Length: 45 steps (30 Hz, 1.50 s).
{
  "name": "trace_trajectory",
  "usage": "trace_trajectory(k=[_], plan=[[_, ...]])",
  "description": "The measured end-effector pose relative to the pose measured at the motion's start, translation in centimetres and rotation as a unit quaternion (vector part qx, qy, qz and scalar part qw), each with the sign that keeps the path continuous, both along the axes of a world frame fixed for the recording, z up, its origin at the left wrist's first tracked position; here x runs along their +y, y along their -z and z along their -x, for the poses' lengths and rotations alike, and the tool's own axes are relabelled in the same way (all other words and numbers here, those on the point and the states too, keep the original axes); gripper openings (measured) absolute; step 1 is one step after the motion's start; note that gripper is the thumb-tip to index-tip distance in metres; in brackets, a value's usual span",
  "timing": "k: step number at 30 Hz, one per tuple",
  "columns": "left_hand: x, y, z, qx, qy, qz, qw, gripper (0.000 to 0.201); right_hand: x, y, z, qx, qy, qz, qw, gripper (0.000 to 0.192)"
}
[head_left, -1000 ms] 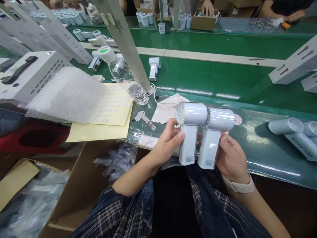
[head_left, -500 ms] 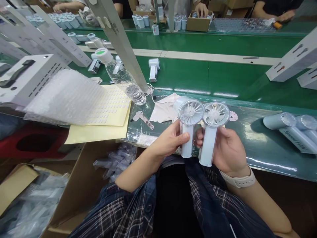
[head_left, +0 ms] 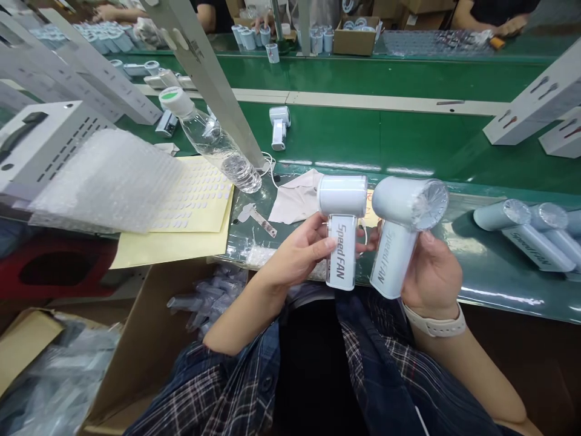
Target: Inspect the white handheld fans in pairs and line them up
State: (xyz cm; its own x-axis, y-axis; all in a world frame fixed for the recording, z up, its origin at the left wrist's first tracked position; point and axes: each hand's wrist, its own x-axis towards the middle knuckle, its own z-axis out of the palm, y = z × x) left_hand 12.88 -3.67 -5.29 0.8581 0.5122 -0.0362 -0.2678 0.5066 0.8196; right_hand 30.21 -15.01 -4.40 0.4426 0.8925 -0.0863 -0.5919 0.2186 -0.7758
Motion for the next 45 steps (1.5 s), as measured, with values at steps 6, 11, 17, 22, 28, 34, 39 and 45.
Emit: trace_trajectory(k=[6, 11, 17, 22, 28, 34, 39, 45], plan=[[-0.2, 0.7, -0.6, -0.014, -0.008, -0.014, 1.0, 0.062, 0.0, 1.3, 0.4, -0.047, 0.059, 0.032, 0.997, 0.026], [-0.2, 1.4, -0.9, -0.001, -0.025, -0.019, 0.999, 0.063, 0.3, 1.7, 0.9, -0.016, 0.057, 0.082, 0.995, 0.021], [0.0, 0.8, -0.3, 0.067, -0.049, -0.084, 0.993, 0.06, 0.6, 1.9, 0.8, -0.016, 0.122, 0.128, 0.984, 0.011], [-0.2, 0.1, -0.1, 0.092, -0.055, -0.103, 0.989, 0.064, 0.2, 1.1, 0.5, -0.034, 0.091, 0.12, 0.988, 0.015], [-0.3, 0.0, -0.4, 0.113, -0.058, -0.093, 0.988, 0.062, -0.1, 0.9, 0.6, -0.039, 0.027, 0.105, 0.993, 0.03], [0.6, -0.1, -0.1, 0.148, -0.085, -0.319, 0.932, 0.046, -1.0, 2.0, 0.0, -0.253, 0.058, 0.031, 0.965, 0.044], [2.0, 1.3, -0.4, 0.018, -0.142, -0.49, 0.86, 0.031, -1.5, 0.6, -0.6, -0.439, -0.002, -0.092, 0.894, 0.039], [2.0, 2.1, 0.0, -0.006, -0.198, -0.581, 0.789, 0.023, -1.2, 1.2, -0.6, -0.468, 0.016, -0.166, 0.868, 0.037]])
